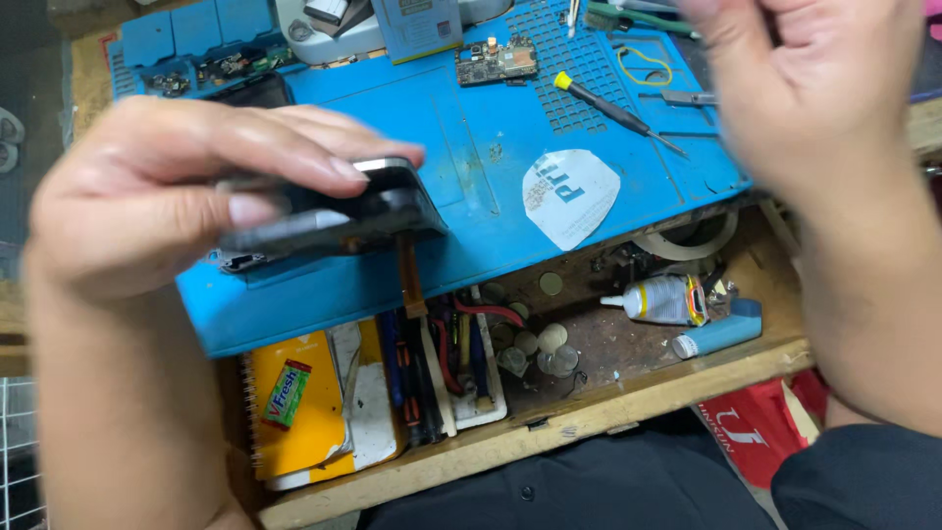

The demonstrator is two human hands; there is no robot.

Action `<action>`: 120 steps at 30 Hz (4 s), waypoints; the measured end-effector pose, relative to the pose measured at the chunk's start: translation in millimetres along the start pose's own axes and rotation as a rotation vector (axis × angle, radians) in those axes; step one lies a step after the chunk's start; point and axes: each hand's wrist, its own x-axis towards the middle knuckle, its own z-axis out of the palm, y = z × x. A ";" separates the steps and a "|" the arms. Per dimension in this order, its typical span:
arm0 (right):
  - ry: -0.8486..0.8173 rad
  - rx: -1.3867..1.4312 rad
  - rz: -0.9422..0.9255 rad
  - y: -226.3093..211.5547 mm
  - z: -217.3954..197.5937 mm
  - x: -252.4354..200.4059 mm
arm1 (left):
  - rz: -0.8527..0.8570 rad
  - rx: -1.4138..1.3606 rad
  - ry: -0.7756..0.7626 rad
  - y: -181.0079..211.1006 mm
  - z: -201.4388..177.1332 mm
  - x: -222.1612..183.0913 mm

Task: The person cleans the edges of a smartphone chassis with a white wipe, then uses a metal spudger to pry and separate the screen assembly from the frame. They continue to clean the internal edges and remove adhesive residue using the wipe and a screwdriver.

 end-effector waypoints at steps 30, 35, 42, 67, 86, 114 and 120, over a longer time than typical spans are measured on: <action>-0.234 -0.235 -0.255 -5.2 -14.9 6.8 | -0.115 1.076 0.469 47.3 63.9 11.4; -0.543 0.060 -0.491 -30.2 8.7 -0.6 | -0.079 1.031 0.529 36.8 70.0 5.6; -0.636 -0.026 -0.458 -26.9 26.4 -4.7 | -0.062 0.973 0.415 34.9 57.9 -1.0; -0.103 0.219 -0.325 -102.9 31.1 4.4 | 0.012 0.959 0.309 21.3 25.7 16.1; -0.037 0.468 -0.175 -98.3 53.4 1.6 | 0.131 1.176 0.391 -0.4 32.1 14.8; -0.289 -0.040 -0.324 -96.6 44.3 5.0 | 0.223 1.068 0.433 -3.5 50.1 29.7; -0.326 -0.017 -0.312 -94.2 44.8 1.8 | 0.231 1.081 0.445 -10.6 50.4 28.5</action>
